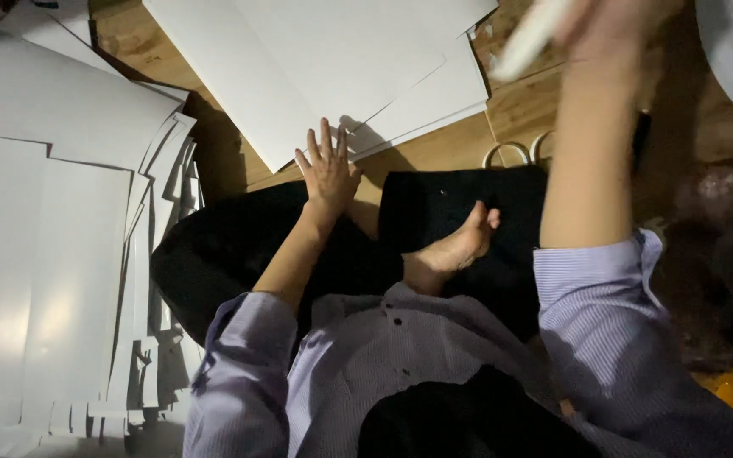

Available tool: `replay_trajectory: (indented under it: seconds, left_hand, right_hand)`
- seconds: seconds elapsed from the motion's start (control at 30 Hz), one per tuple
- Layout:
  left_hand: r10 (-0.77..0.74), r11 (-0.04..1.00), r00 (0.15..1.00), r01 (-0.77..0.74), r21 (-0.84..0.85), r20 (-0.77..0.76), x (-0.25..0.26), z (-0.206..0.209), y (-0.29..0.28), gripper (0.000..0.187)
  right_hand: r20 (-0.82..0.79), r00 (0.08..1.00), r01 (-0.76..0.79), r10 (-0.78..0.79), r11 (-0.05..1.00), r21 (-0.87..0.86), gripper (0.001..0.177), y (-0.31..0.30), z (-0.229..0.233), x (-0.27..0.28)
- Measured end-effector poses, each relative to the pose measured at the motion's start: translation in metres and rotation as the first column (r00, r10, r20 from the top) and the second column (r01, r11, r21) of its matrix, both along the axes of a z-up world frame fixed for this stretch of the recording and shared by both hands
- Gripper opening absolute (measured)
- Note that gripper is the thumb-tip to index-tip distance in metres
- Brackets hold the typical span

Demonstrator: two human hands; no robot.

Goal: The person applies adhesive tape to the edges of large white paper sheets by hand while sitting on a wooden floor. They peel tape from a roll, stick it along the borders of the paper, and move each sheet to a growing stack.

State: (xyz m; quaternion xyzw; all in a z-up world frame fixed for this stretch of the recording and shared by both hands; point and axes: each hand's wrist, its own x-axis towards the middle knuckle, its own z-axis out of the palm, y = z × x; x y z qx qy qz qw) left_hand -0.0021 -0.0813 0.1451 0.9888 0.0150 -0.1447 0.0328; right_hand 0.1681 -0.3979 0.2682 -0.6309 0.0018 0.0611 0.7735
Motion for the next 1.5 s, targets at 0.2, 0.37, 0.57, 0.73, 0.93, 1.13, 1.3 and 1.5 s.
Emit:
replay_trajectory:
  seconds: [0.2, 0.37, 0.57, 0.73, 0.93, 1.13, 1.3, 1.5]
  left_hand:
    - [-0.016, 0.995, 0.989, 0.030, 0.099, -0.148, -0.004, -0.022, 0.001, 0.076]
    - [-0.092, 0.982, 0.991, 0.106, 0.157, -0.093, -0.010, -0.041, 0.009, 0.097]
    - [-0.049, 0.978, 0.986, 0.080, 0.194, -0.161, -0.010, -0.044, 0.006, 0.106]
    - [-0.038, 0.979, 0.991, 0.062, 0.195, -0.126, -0.011, -0.044, 0.005, 0.108]
    - [-0.039, 0.977, 0.993, 0.062, 0.206, -0.114, -0.010, -0.052, 0.006, 0.107]
    - [-0.033, 0.980, 0.992, 0.056, 0.192, -0.123, -0.010, -0.059, 0.005, 0.106]
    - [-0.035, 0.985, 0.991, 0.057, 0.166, -0.132, -0.011, -0.072, 0.005, 0.105]
    - [-0.036, 0.979, 0.990, 0.063, 0.194, -0.137, -0.011, -0.062, 0.005, 0.105]
  right_hand:
    - [-0.058, 0.875, -0.450, 0.481, 0.763, -0.464, 0.016, 0.164, -0.080, -0.026]
    - [-0.089, 0.787, -0.406, 0.611, 0.402, -0.821, 0.018, 0.201, -0.158, -0.039]
    - [-0.199, 0.749, -0.432, 0.632, 0.238, -0.870, 0.019, 0.214, -0.188, -0.035]
    - [-0.209, 0.783, -0.459, 0.586, 0.316, -0.831, 0.016, 0.220, -0.164, -0.040]
    - [-0.206, 0.780, -0.441, 0.591, 0.285, -0.851, 0.013, 0.221, -0.174, -0.036]
    - [-0.235, 0.769, -0.462, 0.594, 0.263, -0.847, 0.013, 0.222, -0.172, -0.037]
    - [-0.245, 0.766, -0.466, 0.595, 0.251, -0.848, 0.013, 0.225, -0.164, -0.038]
    - [-0.224, 0.772, -0.446, 0.595, 0.256, -0.858, 0.011, 0.224, -0.176, -0.036]
